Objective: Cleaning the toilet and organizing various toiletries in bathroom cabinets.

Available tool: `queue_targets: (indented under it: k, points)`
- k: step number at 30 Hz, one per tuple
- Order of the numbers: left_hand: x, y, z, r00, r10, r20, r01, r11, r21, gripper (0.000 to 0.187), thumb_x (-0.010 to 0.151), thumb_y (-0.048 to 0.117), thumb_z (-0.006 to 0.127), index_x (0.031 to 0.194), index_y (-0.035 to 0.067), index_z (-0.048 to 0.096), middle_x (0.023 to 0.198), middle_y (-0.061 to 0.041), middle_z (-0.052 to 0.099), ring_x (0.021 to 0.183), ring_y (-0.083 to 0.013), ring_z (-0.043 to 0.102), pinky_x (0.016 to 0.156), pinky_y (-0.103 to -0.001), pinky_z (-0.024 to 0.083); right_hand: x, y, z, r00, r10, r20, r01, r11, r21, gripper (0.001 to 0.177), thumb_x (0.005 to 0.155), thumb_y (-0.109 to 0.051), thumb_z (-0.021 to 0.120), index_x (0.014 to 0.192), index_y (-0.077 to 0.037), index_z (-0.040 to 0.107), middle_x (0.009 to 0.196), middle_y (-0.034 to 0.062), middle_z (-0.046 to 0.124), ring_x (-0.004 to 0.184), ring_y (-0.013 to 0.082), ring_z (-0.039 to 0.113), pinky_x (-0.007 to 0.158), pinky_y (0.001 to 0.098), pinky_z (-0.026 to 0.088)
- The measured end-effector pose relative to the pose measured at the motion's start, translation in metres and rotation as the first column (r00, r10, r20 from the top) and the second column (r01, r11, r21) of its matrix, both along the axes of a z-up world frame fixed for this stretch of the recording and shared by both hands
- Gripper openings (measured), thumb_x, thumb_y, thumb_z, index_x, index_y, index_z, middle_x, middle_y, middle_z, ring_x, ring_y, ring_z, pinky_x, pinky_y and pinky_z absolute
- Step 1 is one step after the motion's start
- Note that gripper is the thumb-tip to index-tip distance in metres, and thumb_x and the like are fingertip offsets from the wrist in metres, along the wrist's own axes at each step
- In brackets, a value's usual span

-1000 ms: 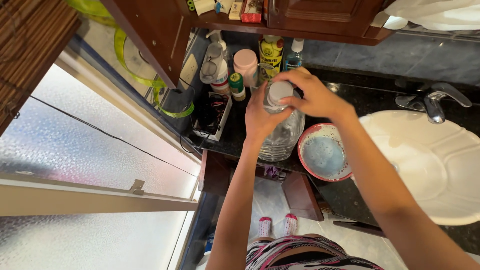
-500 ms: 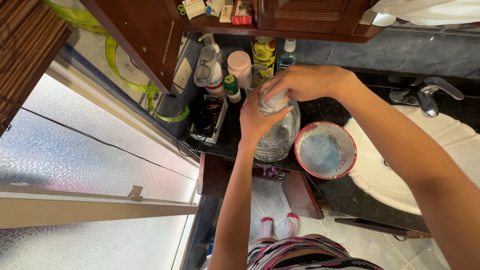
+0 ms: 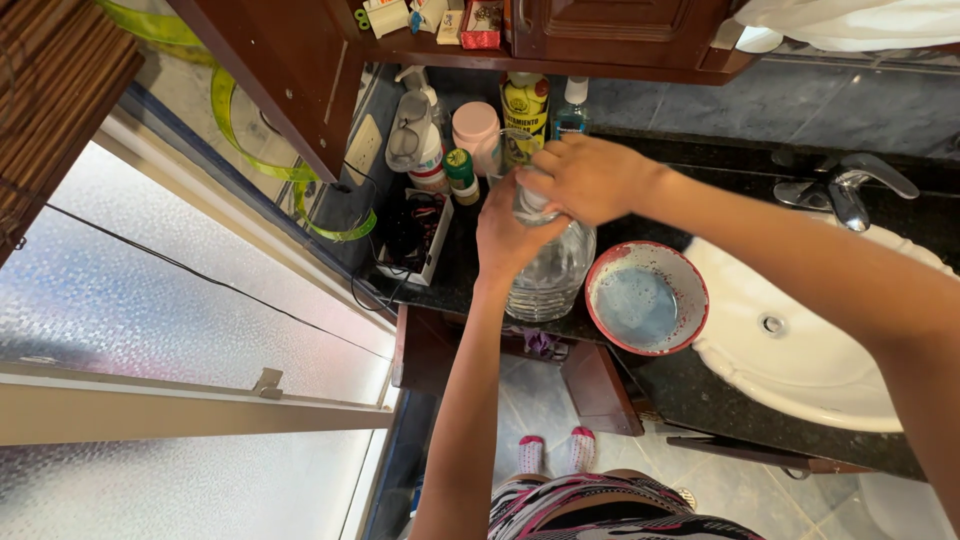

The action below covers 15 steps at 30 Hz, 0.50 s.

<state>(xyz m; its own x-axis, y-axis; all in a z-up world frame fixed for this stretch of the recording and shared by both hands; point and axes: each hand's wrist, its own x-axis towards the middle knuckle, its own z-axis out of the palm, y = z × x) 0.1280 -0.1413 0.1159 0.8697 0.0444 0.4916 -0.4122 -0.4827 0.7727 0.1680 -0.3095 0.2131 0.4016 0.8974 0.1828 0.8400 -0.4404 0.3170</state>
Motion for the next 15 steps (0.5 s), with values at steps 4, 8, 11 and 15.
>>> queue_targets:
  k: [4, 8, 11, 15]
  points:
    - [0.005, -0.002, -0.007, 0.999, 0.031, -0.010, -0.031, 0.999, 0.010, 0.094, 0.060, 0.040, 0.093, 0.139, 0.003, 0.058, 0.135, -0.018, 0.065, 0.124, -0.0333, 0.064, 0.100, -0.042, 0.054, 0.012, -0.001, -0.013, 0.996, 0.021, 0.090, -0.024, 0.999, 0.027, 0.053, 0.092, -0.054, 0.058, 0.113, -0.006, 0.058, 0.084, 0.0125, 0.066, 0.079, 0.0328, 0.068, 0.072, 0.0426, 0.053]
    - [0.010, -0.003, -0.018, 0.997, 0.048, 0.057, -0.050, 0.998, 0.039, 0.089, 0.061, 0.036, 0.095, 0.137, 0.004, 0.059, 0.136, -0.018, 0.065, 0.126, -0.0341, 0.063, 0.101, -0.043, 0.053, -0.004, 0.025, -0.028, 0.969, -0.233, 0.079, 0.222, 0.966, 0.130, 0.056, 0.096, -0.062, 0.053, 0.106, -0.008, 0.060, 0.063, 0.0116, 0.064, 0.057, 0.0329, 0.066, 0.053, 0.0423, 0.051]
    - [0.009, -0.001, -0.019, 0.997, 0.022, 0.075, -0.024, 0.999, 0.024, 0.078, 0.068, 0.032, 0.091, 0.137, 0.008, 0.062, 0.136, -0.014, 0.068, 0.127, -0.0333, 0.065, 0.103, -0.042, 0.055, -0.012, 0.047, -0.049, 0.829, -0.559, -0.004, 0.536, 0.793, 0.288, 0.053, 0.099, -0.062, 0.052, 0.102, -0.009, 0.060, 0.054, 0.0089, 0.062, 0.045, 0.0303, 0.063, 0.041, 0.0428, 0.047]
    - [0.010, 0.005, -0.015, 0.998, -0.020, 0.065, 0.022, 0.999, -0.023, 0.076, 0.070, 0.033, 0.089, 0.137, 0.008, 0.063, 0.133, -0.014, 0.069, 0.124, -0.0340, 0.066, 0.098, -0.043, 0.056, -0.009, 0.039, -0.033, 0.818, -0.573, -0.047, 0.557, 0.770, 0.310, 0.053, 0.102, -0.061, 0.054, 0.098, -0.009, 0.059, 0.057, 0.0069, 0.062, 0.048, 0.0286, 0.063, 0.044, 0.0412, 0.046]
